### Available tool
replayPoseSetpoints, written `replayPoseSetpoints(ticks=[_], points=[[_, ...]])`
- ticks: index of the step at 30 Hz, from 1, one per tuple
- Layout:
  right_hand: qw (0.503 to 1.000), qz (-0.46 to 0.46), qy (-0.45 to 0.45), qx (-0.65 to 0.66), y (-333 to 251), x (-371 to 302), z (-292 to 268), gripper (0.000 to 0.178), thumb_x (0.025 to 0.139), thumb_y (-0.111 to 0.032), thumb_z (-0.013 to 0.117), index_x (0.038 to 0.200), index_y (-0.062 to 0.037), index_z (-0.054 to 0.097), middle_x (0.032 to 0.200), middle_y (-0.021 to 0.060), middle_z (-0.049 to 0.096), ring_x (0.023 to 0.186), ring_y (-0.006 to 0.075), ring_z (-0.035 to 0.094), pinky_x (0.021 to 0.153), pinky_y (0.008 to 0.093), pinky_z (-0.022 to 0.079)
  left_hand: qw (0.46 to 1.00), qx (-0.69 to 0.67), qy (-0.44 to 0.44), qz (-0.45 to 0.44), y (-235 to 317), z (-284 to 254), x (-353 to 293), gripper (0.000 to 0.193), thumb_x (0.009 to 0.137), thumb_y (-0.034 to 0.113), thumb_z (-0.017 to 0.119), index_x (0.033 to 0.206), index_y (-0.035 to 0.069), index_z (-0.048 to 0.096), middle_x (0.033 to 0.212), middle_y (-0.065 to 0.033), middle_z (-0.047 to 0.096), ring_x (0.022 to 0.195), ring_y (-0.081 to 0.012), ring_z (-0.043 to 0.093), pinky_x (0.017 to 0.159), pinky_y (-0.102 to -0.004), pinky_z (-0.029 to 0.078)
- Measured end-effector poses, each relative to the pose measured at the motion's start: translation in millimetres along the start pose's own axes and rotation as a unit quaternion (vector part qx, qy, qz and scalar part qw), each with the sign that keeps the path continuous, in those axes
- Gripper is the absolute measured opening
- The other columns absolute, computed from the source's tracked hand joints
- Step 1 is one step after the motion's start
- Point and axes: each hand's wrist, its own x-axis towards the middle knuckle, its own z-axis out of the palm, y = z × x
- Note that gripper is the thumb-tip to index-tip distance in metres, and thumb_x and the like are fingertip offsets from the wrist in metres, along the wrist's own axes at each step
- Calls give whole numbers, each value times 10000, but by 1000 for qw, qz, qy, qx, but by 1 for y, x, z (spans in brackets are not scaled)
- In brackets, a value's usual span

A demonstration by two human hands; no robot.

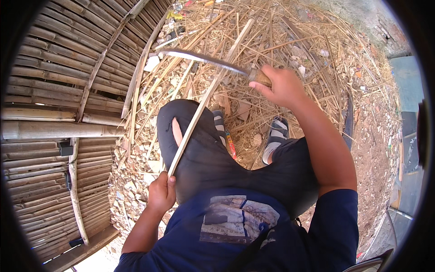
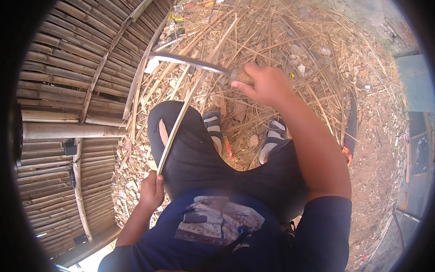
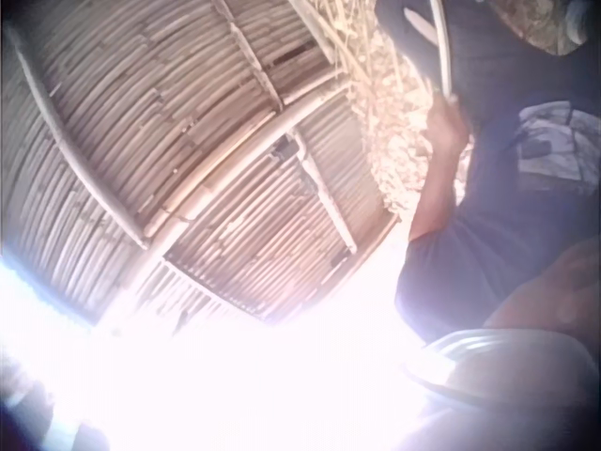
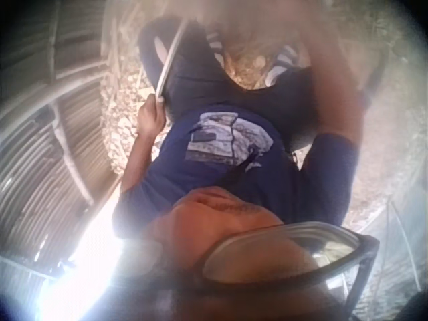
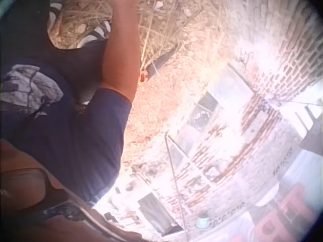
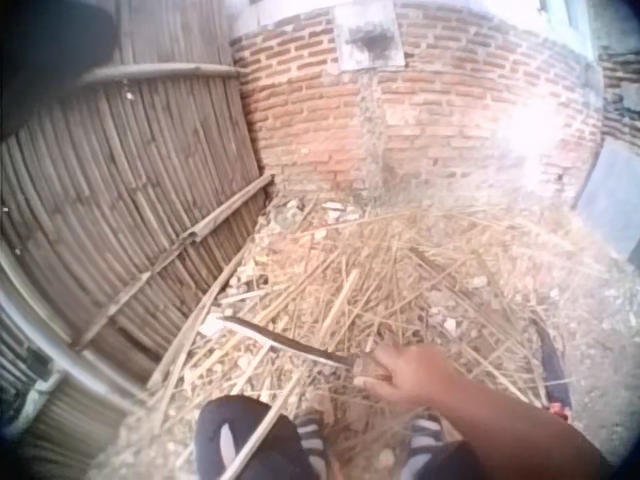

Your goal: The person strips thin layers from a bamboo pole using a knife and then sharpens the end of the pole.

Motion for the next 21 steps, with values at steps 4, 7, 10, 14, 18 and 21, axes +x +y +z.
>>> replayPoseSetpoints(ticks=[4, 7, 10, 14, 18, 21], points=[[983, -178, -2, -45, -10, -8, 7, 483, 894, -579, 659, 900, -100, 597, 708, 115, 652, 655, 344, 655, 614, 465, 517, 1000, -18, -15, 6, -1, 0, -5, 296, 1030, 246, 537, 845, 19, 495, 602, -216, 556, 558, -448, 570, 527, -479, 445], [990, -138, 17, -23, 20, -7, 10, 479, 917, -595, 622, 945, -117, 626, 702, 110, 669, 652, 335, 667, 629, 458, 536, 1000, 7, -11, 19, -12, 1, -10, 294, 1026, 255, 537, 849, 24, 500, 594, -208, 555, 556, -452, 569, 529, -484, 450], [981, 157, 108, 27, 72, 5, 4, 506, 932, -566, 618, 959, -61, 649, 729, 155, 679, 713, 330, 687, 680, 439, 541, 998, 58, -2, 18, -17, 0, -5, 297, 1018, 265, 535, 841, 30, 494, 591, -224, 551, 577, -477, 580, 534, -514, 451], [976, 203, 81, 22, 91, 1, -11, 525, 944, -539, 614, 1036, -25, 666, 756, 194, 674, 733, 341, 683, 690, 443, 528, 999, 32, -28, 11, -26, -4, -10, 281, 1015, 243, 525, 839, 26, 490, 597, -239, 544, 590, -490, 578, 538, -513, 450], [987, 150, 38, 34, 49, -3, -14, 543, 936, -547, 620, 1084, -27, 670, 779, 192, 681, 737, 339, 681, 693, 458, 519, 999, -7, -30, 14, -26, 2, -14, 285, 1020, 247, 518, 852, 18, 498, 604, -239, 556, 592, -485, 585, 547, -508, 457], [981, 177, 69, 47, 47, -2, -18, 565, 927, -574, 616, 1073, -32, 676, 791, 178, 689, 733, 334, 689, 696, 466, 524, 999, -9, -23, 21, -27, 5, -14, 294, 1022, 261, 522, 862, 16, 503, 621, -236, 575, 587, -477, 590, 546, -506, 461]])
